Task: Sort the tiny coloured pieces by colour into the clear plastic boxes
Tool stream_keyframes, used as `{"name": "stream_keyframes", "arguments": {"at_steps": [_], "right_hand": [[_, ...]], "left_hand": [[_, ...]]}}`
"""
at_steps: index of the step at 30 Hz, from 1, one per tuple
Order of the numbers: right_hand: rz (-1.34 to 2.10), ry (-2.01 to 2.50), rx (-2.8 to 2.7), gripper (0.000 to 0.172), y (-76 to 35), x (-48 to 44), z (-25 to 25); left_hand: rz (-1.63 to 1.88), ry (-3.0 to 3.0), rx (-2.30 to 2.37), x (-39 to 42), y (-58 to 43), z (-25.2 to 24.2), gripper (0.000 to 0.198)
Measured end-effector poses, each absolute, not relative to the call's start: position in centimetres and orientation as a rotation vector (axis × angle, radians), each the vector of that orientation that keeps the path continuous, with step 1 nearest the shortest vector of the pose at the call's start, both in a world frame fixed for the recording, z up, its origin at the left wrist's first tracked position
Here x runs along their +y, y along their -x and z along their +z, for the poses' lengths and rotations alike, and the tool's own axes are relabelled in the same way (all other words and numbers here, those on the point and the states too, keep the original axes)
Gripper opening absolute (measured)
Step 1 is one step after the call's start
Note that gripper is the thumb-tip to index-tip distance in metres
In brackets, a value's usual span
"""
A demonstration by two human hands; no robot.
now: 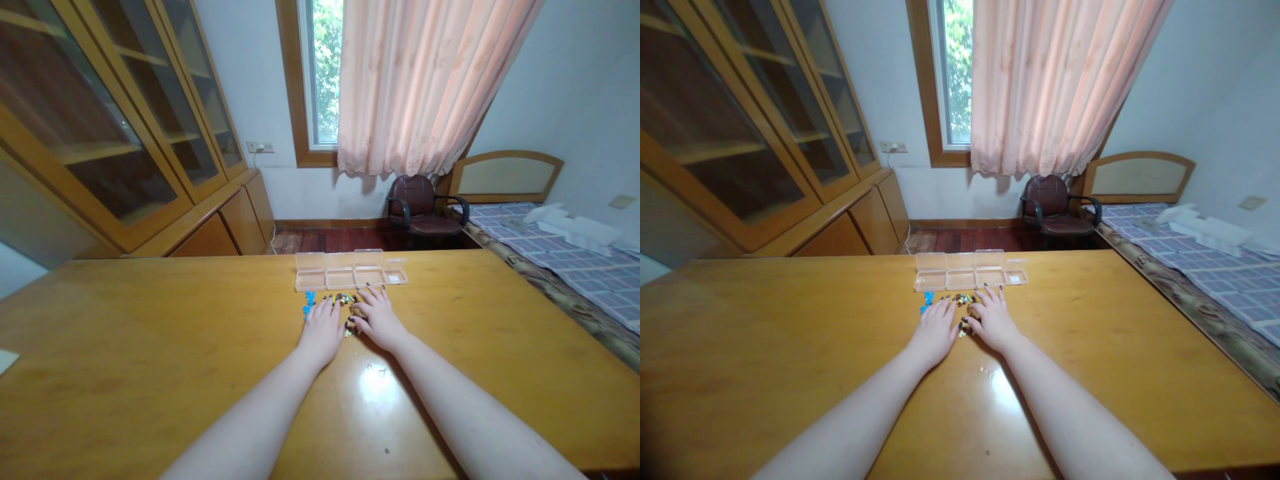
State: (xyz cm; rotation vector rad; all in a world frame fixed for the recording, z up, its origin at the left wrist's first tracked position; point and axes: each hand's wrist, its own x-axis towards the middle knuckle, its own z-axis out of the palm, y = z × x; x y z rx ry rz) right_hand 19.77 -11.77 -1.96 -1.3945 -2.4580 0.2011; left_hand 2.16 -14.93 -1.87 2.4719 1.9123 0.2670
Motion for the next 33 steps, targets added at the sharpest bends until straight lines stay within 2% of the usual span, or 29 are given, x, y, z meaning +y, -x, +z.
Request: {"name": "stream_keyframes", "arguments": {"at_steps": [6, 11, 17, 27, 33], "right_hand": [[0.224, 1.46, -2.482, 0.052, -19.3, -11.5, -2.5], [0.294, 1.418, -2.522, 0.041, -19.6, -11.4, -2.2], [0.269, 1.385, -2.397, 0.03, -20.0, -11.3, -2.1], [0.233, 1.424, -2.379, 0.038, -19.8, -11.2, -2.5], [0.229, 1.453, -2.476, 0.05, -19.2, -11.0, -2.7]], "left_hand": [[0.153, -2.445, 1.779, -15.6, -3.0, -3.0, 0.054], [0.165, -2.49, 1.569, -16.2, -3.1, -2.0, 0.054], [0.21, -2.458, 1.773, -14.6, -2.5, -2.4, 0.063], [0.169, -2.45, 1.561, -15.4, -2.8, -2.2, 0.056], [0.194, -2.47, 1.475, -17.0, -3.7, -1.5, 0.058]]}}
